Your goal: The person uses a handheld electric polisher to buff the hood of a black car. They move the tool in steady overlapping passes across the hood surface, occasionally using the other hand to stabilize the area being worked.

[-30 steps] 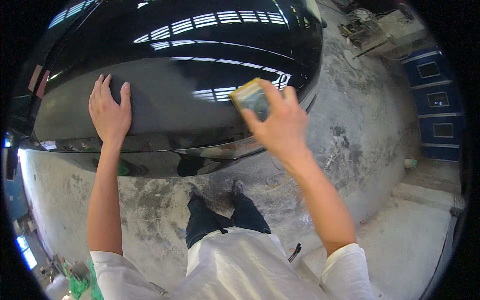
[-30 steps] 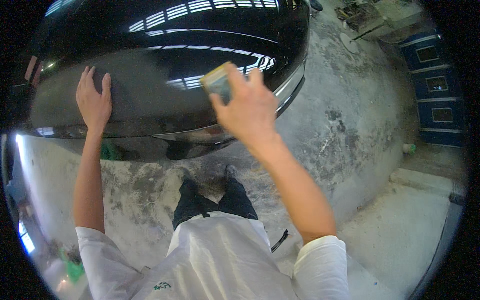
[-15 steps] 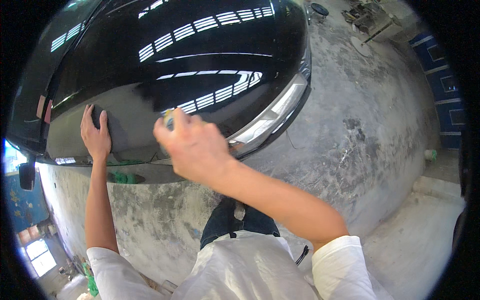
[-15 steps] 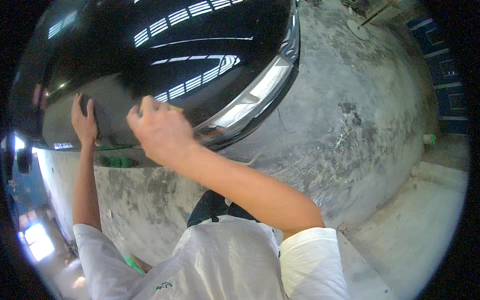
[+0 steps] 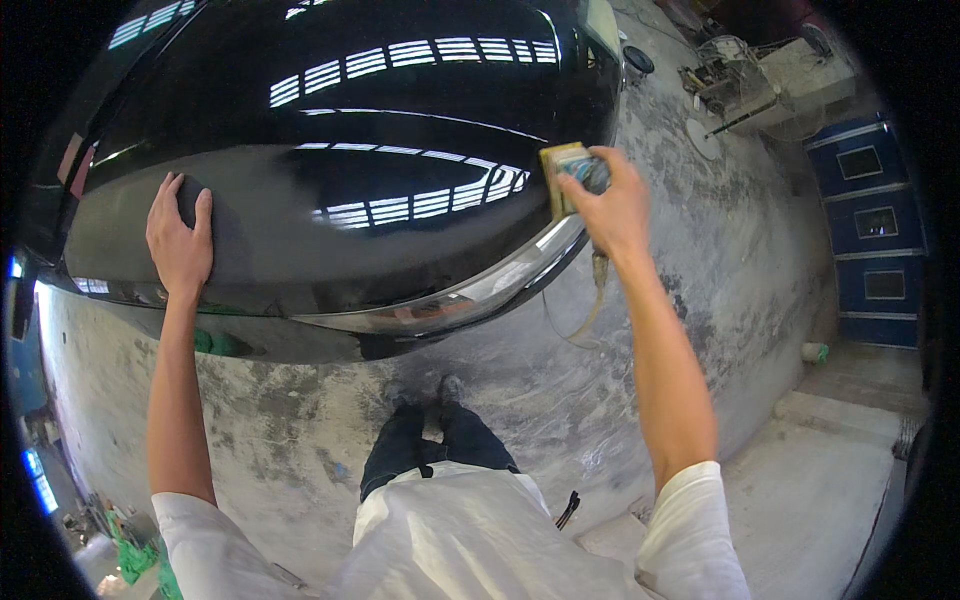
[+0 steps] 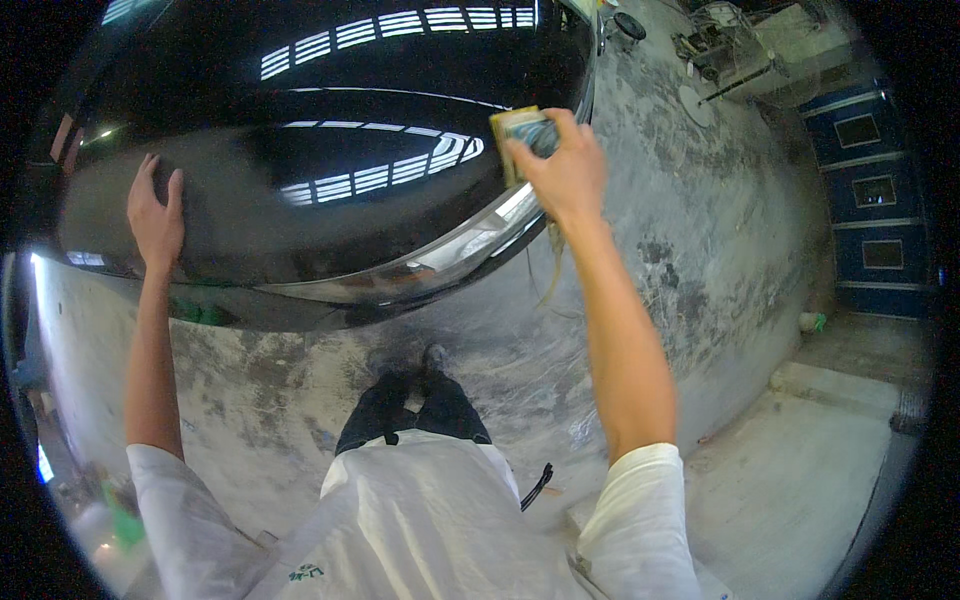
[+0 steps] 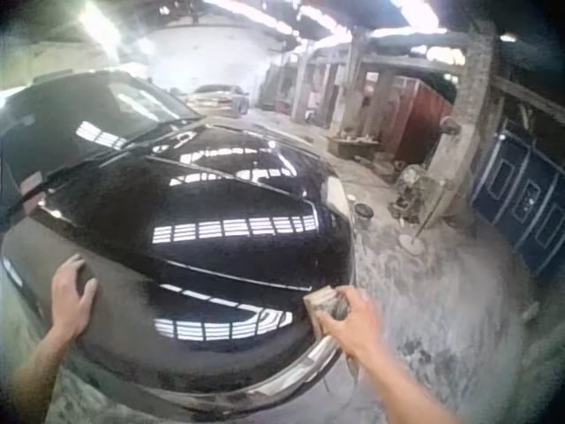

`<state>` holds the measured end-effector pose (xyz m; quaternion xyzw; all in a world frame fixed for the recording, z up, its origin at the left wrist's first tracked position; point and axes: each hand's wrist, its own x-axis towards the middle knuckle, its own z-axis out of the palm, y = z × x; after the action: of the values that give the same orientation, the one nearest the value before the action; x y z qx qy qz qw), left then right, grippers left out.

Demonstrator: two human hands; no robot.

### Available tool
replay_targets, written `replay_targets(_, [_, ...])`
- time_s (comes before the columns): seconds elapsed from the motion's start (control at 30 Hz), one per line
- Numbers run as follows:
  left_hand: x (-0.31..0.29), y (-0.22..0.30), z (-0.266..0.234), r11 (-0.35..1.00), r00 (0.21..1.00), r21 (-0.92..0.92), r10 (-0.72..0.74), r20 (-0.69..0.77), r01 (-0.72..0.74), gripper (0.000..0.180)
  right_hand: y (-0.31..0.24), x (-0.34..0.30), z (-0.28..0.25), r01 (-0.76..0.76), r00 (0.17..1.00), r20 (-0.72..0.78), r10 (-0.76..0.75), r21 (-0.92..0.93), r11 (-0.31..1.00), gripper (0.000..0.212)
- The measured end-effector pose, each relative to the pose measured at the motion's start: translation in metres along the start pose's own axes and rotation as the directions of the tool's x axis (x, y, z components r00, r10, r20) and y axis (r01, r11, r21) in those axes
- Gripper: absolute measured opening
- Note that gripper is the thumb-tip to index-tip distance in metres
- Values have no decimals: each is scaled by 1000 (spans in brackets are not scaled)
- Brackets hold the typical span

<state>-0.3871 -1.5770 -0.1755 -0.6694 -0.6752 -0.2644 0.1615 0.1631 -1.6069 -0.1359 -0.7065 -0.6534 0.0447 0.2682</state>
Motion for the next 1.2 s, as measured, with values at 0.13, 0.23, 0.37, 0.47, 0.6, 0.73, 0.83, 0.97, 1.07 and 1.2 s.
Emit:
replay_targets(0.13, [-1, -3, 0, 999, 1000, 39, 10, 10, -11, 59, -64, -41, 12, 179, 972, 147, -185, 54, 982, 61])
replay_targets(0.23, [-1, -5, 0, 1000, 1000, 17, -6, 13, 6, 58, -74, -59, 19, 171, 955, 241, -172, 26, 985, 63])
replay_targets(0.37, [-3, -1, -1, 1000, 1000, 23, -13, -11, 14, 57, -11, -22, 7, 118, 990, 69, -123, 72, 990, 63])
replay_targets(0.47, [-5, 3, -5, 1000, 1000, 25, -1, -24, 2, 57, 32, 12, -5, 44, 997, -63, -42, 27, 999, 55])
replay_targets(0.6, [-4, 8, -10, 998, 999, 56, -33, -20, 34, 58, 25, -2, -4, 173, 984, -59, -170, 53, 983, 60])
replay_targets(0.73, [-5, 10, -13, 999, 1000, 43, -18, -15, 18, 58, 9, -20, -6, 322, 939, 93, -331, 103, 941, 58])
replay_targets(0.83, [-11, 9, -16, 998, 999, 55, -34, -27, 36, 57, 28, 0, -16, 261, 965, -42, -260, 29, 965, 61])
replay_targets(0.97, [-13, 13, -16, 997, 998, 77, 15, -60, -10, 58, 54, 19, -28, 332, 943, 39, -330, -62, 941, 62])
replay_targets(1.07, [-11, 21, -18, 996, 997, 84, 1, -73, 5, 59, 42, 24, -33, 487, 871, 126, -474, -113, 866, 65])
replay_targets(1.2, [-9, 32, -26, 997, 998, 67, -30, -50, 33, 58, -17, 41, -36, 661, 750, 193, -633, -165, 732, 65])
